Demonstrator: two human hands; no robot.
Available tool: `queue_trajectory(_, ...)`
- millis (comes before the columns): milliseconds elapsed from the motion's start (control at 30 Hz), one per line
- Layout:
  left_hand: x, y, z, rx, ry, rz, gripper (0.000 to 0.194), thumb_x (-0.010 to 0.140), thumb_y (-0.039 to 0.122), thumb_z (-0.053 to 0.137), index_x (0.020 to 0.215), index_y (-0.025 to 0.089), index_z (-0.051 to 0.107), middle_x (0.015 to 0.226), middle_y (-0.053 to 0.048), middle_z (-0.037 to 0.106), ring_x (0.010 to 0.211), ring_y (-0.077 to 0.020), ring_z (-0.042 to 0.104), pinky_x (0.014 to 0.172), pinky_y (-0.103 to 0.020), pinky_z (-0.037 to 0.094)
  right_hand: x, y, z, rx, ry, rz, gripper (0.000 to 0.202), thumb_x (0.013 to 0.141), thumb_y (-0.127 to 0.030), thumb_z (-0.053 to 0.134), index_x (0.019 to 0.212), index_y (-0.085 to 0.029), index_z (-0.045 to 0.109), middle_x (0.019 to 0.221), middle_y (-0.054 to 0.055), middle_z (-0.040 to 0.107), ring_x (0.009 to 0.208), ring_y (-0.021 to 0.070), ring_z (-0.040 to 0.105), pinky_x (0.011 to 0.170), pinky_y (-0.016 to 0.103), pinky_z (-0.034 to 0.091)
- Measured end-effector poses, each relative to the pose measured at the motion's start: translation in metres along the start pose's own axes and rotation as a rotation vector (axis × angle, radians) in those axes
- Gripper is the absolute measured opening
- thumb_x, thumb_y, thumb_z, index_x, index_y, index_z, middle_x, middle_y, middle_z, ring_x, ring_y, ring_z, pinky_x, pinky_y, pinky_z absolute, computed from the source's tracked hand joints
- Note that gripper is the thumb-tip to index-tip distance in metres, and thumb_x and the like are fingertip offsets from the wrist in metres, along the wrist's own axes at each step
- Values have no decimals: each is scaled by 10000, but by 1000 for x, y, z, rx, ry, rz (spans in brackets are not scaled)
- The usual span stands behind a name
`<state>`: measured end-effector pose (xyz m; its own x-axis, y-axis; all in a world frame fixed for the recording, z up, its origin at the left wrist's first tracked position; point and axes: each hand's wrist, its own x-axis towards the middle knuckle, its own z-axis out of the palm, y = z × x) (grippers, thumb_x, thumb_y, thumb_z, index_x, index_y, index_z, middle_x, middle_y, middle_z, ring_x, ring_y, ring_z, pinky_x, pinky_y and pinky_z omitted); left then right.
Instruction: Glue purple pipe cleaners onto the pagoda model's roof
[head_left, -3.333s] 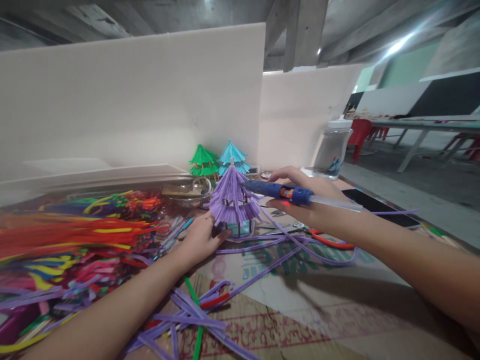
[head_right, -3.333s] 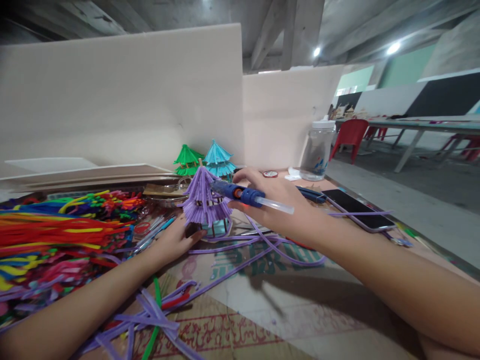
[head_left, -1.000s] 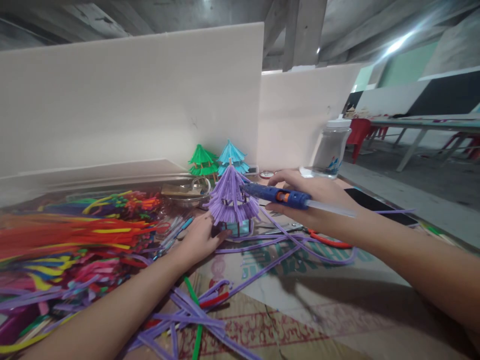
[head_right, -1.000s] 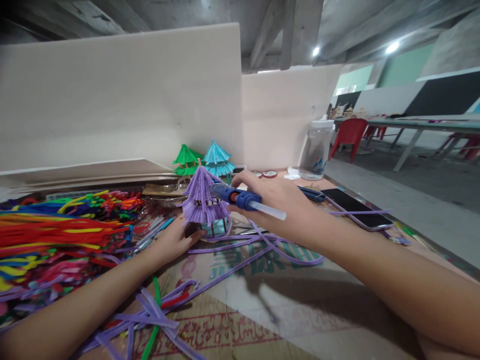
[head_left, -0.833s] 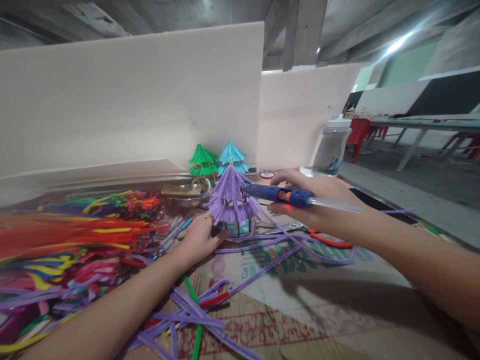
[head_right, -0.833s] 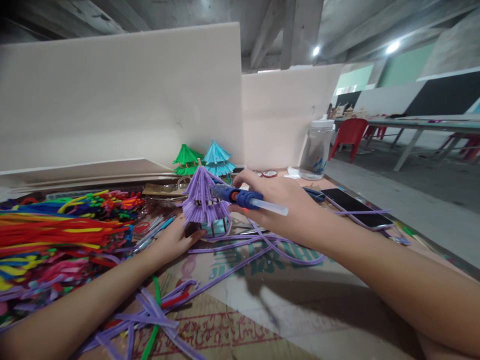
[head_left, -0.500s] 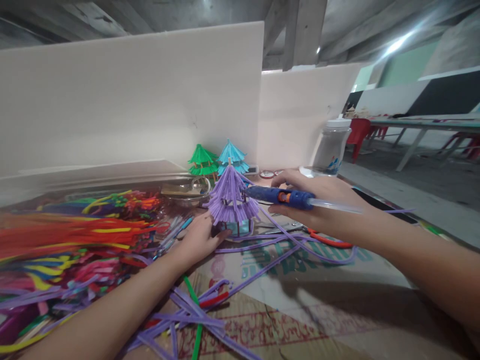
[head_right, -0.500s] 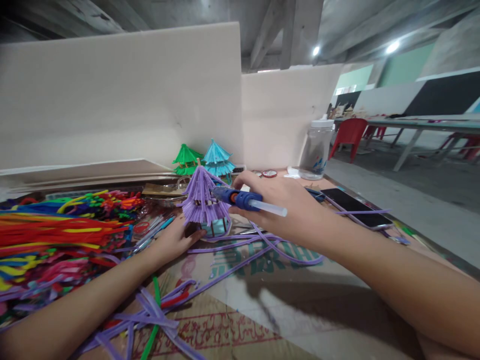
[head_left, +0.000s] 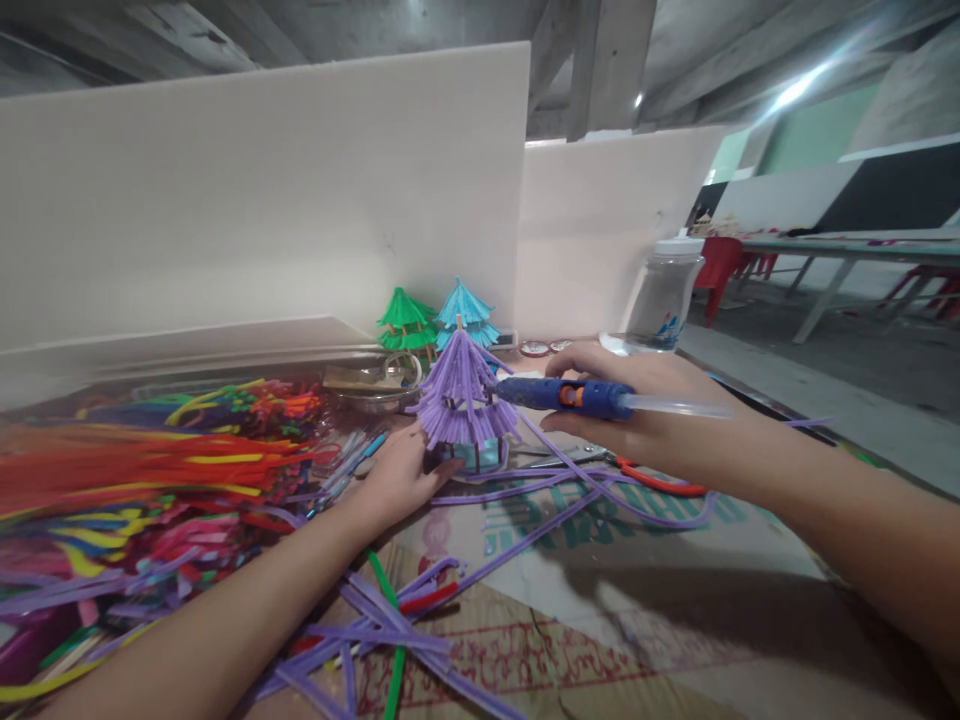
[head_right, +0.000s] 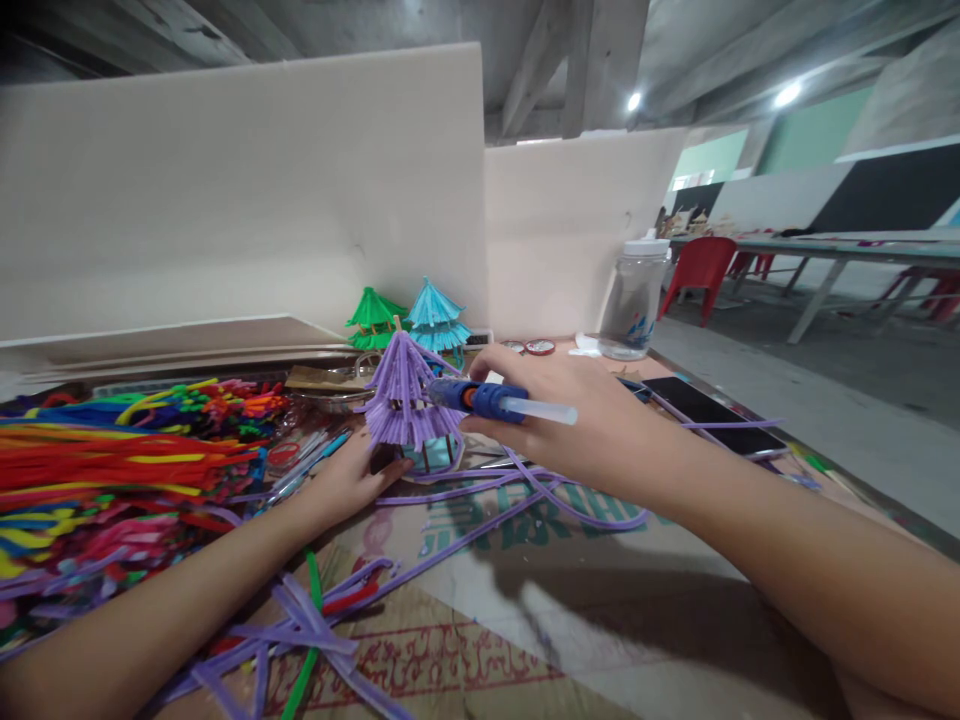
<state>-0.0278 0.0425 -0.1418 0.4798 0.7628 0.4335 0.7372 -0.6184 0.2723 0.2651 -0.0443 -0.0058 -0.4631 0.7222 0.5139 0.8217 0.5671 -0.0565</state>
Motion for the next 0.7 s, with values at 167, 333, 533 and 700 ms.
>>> queue_trajectory(167,0,1,-1,-3,7,3,464,930,461,535,1264,139,557,1257,-178,646,1196,-327,598,1057,-472,451,2,-1,4,11,45,5,330,878,-564,631,1062,-291,625,929,-5,756,668,180,673,572,285,405)
queue_trajectory(333,0,1,0,6,17,-19,440,906,470,568,1218,161,599,1153,-157,683,1111,-319,634,1017,-466,477,3,1,3,69,2,2,333,876,-549,645,1060,-272,632,1027,17,750,746,187,684,621,292,436)
queue_trajectory(533,0,3,-2,18,6,-43,391,895,471,574,1141,171,619,1058,-138,698,1064,-305,639,1022,-454,472,3,3,-2,165,-45,-11,357,872,-565,639,1064,-265,655,1019,38,746,905,234,694,779,350,483)
queue_trajectory(700,-1,4,-3,20,2,-22,432,912,471,544,1204,158,599,1139,-161,679,1106,-315,628,1039,-461,461,3,5,-1,197,-36,8,370,858,-575,649,1024,-244,653,1018,57,738,938,250,677,835,387,491)
